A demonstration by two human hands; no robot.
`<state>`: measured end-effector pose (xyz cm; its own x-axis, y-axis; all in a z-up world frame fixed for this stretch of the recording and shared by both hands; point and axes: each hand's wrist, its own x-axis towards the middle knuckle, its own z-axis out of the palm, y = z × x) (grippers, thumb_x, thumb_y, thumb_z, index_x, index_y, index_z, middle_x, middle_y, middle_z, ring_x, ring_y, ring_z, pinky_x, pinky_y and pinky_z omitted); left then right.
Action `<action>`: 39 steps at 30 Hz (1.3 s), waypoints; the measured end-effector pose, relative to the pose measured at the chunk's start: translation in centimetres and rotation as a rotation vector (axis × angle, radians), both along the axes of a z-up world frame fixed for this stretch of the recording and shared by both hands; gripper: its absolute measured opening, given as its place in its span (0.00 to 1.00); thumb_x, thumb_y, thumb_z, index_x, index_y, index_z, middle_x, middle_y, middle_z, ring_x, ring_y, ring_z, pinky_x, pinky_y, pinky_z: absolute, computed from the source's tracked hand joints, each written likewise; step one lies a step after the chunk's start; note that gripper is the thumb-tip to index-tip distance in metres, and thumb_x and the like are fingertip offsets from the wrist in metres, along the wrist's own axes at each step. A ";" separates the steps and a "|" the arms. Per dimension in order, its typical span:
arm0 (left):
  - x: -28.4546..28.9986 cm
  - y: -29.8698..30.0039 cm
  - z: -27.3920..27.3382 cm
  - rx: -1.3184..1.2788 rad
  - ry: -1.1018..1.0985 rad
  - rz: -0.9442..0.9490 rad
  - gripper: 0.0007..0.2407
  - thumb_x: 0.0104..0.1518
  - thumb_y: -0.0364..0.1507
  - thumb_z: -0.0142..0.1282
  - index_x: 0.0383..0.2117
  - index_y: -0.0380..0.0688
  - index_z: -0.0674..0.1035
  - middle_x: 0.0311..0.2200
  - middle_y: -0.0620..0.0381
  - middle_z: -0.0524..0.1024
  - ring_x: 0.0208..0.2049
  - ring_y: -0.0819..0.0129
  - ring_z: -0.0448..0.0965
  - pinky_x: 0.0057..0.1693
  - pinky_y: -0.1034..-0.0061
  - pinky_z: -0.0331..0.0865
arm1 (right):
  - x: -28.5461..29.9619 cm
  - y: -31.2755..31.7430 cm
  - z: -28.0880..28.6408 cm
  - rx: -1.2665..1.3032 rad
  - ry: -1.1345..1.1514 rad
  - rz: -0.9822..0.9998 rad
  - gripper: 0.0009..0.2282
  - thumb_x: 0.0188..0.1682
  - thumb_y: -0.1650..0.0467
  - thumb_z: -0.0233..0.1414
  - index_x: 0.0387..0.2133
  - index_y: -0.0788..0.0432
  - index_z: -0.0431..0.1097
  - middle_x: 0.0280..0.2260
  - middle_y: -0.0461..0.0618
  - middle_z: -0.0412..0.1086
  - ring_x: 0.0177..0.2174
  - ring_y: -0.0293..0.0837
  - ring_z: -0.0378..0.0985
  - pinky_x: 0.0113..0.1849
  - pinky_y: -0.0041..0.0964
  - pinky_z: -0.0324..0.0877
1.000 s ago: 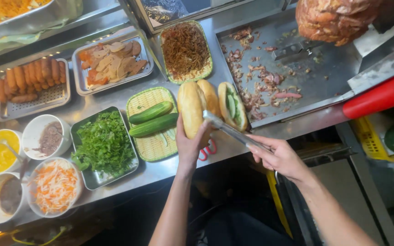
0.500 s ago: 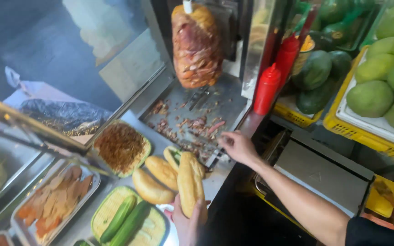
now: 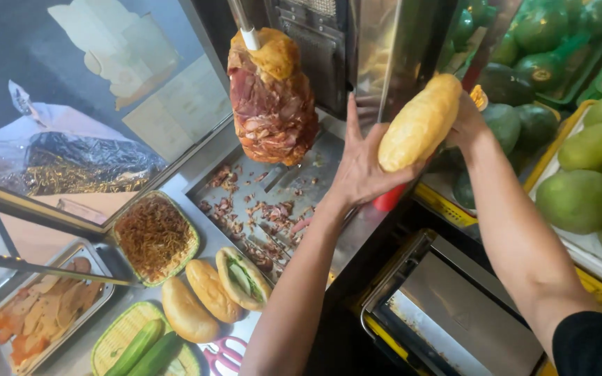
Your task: Preparing several Vietnamese sandwiches (Banh Mi) by cutting the bread and adding various fillings and condiments.
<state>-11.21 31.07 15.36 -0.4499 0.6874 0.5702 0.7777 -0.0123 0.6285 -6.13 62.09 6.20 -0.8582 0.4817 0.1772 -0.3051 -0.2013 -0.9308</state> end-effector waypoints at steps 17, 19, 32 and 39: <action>0.4 2.3 -1.6 -0.016 -0.076 0.041 0.34 0.38 0.50 0.68 0.53 0.45 0.79 0.69 0.12 0.35 0.73 0.20 0.34 0.74 0.44 0.43 | 1.8 1.9 1.0 1.485 -0.134 -0.389 0.08 0.49 0.68 0.60 0.38 0.59 0.76 0.37 0.56 0.76 0.41 0.55 0.80 0.42 0.47 0.73; 0.4 2.4 -1.8 -0.019 -0.084 0.036 0.35 0.38 0.50 0.68 0.54 0.45 0.78 0.69 0.12 0.34 0.73 0.20 0.34 0.74 0.43 0.42 | 1.9 1.4 1.5 1.506 -0.125 -0.385 0.08 0.49 0.68 0.60 0.37 0.59 0.75 0.37 0.57 0.76 0.41 0.57 0.79 0.43 0.48 0.73; 0.6 2.7 -2.1 -0.048 -0.078 0.082 0.34 0.38 0.51 0.67 0.52 0.45 0.79 0.67 0.10 0.37 0.73 0.20 0.36 0.74 0.44 0.45 | 1.4 1.9 1.0 1.545 -0.134 -0.392 0.13 0.47 0.67 0.60 0.41 0.62 0.73 0.40 0.61 0.75 0.43 0.62 0.77 0.45 0.51 0.73; 0.6 3.0 -2.6 -0.040 -0.074 0.088 0.35 0.38 0.52 0.66 0.53 0.45 0.79 0.68 0.09 0.37 0.72 0.20 0.38 0.73 0.45 0.46 | 1.2 2.3 0.7 1.544 -0.202 -0.386 0.11 0.49 0.68 0.58 0.42 0.61 0.73 0.42 0.61 0.75 0.44 0.62 0.77 0.45 0.52 0.73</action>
<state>-10.62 34.10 12.75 -0.5493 0.6647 0.5064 0.7264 0.0803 0.6825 -4.90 64.36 6.86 -0.8018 0.1412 0.5806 0.0351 0.9811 -0.1901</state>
